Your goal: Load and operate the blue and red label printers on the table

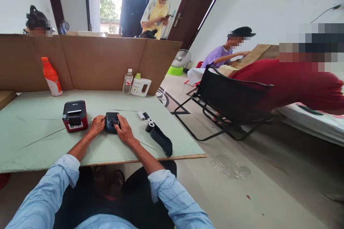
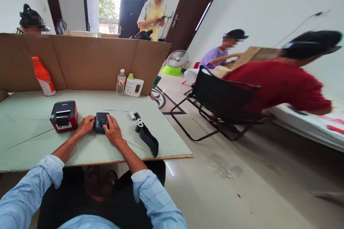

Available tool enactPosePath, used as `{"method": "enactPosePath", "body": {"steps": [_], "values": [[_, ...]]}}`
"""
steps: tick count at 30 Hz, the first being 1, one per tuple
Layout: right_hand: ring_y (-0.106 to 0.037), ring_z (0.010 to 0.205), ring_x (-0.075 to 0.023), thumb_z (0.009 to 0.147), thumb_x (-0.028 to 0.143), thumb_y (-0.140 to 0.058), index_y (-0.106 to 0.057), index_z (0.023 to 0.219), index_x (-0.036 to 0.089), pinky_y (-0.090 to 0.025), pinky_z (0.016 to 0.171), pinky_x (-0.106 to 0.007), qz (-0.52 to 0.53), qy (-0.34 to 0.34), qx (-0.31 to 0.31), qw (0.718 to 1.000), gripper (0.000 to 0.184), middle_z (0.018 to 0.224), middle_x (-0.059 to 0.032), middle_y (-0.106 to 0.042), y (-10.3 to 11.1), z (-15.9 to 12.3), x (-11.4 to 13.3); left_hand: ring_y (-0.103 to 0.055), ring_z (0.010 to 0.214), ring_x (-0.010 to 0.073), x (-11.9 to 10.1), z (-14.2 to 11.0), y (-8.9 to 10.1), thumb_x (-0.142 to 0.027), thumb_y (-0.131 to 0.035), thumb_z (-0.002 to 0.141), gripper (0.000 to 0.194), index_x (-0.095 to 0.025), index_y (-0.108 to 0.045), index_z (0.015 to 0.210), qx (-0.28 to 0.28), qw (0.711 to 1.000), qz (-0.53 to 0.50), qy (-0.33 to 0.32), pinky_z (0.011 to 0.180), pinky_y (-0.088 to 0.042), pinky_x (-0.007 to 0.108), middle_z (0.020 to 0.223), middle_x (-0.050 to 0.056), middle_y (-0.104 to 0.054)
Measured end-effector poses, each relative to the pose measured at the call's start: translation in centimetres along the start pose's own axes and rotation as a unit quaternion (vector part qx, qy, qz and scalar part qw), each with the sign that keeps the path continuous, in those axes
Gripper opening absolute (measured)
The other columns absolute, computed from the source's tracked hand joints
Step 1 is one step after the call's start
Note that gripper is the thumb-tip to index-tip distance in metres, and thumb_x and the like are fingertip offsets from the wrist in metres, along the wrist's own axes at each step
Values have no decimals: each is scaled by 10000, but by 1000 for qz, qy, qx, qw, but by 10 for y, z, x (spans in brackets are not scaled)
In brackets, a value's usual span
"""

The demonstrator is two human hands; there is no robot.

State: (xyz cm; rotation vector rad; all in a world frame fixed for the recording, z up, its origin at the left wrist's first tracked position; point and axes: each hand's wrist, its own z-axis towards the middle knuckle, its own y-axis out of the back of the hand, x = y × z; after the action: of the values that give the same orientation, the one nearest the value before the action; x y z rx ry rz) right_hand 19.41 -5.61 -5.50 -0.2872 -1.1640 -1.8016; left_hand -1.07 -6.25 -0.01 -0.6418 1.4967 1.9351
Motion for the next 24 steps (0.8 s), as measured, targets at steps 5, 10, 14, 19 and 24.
{"method": "enactPosePath", "body": {"steps": [5, 10, 14, 19, 24], "values": [[-489, 1463, -302, 1028, 358, -483, -441, 1617, 161, -389, 1274, -518, 0, 8, -5, 1000, 623, 1574, -179, -515, -2, -2, -3, -694, 1034, 221, -1, -6, -3, -105, -511, 877, 291, -187, -789, 853, -5, 1000, -2, 9, 991, -514, 316, 1044, 99, -796], [-486, 1465, -298, 1021, 349, -500, -436, 1623, 177, -389, 1273, -509, 0, 6, -5, 1000, 630, 1580, -169, -510, -3, -2, -5, -701, 1006, 215, 0, -3, 0, -139, -561, 859, 248, -177, -805, 864, -6, 998, -36, 44, 931, -532, 296, 993, 87, -808], [-472, 1479, -309, 1019, 346, -499, -430, 1625, 156, -389, 1272, -515, -7, -2, 2, 1000, 639, 1590, -187, -499, -2, -1, -2, -700, 754, 181, 4, 10, 4, -191, -612, 858, 187, -144, -793, 861, 7, 991, -85, 105, 673, -538, 252, 759, 52, -761], [-458, 1500, -317, 1022, 355, -495, -421, 1629, 135, -383, 1275, -524, -18, -8, 13, 1000, 649, 1606, -199, -487, -1, 0, 1, -628, 532, 130, 9, 25, 5, -229, -722, 823, 127, -117, -767, 864, 24, 973, -152, 171, 479, -446, 189, 597, 18, -675], [-441, 1518, -323, 1027, 409, -510, -391, 1647, 160, -376, 1273, -545, -12, -16, 12, 1000, 679, 1631, -185, -469, -5, -1, 0, -638, 561, 110, 6, 31, 8, -136, -762, 778, 255, -115, -770, 1032, 35, 959, -214, 184, 472, -457, 171, 709, 25, -723]]}}
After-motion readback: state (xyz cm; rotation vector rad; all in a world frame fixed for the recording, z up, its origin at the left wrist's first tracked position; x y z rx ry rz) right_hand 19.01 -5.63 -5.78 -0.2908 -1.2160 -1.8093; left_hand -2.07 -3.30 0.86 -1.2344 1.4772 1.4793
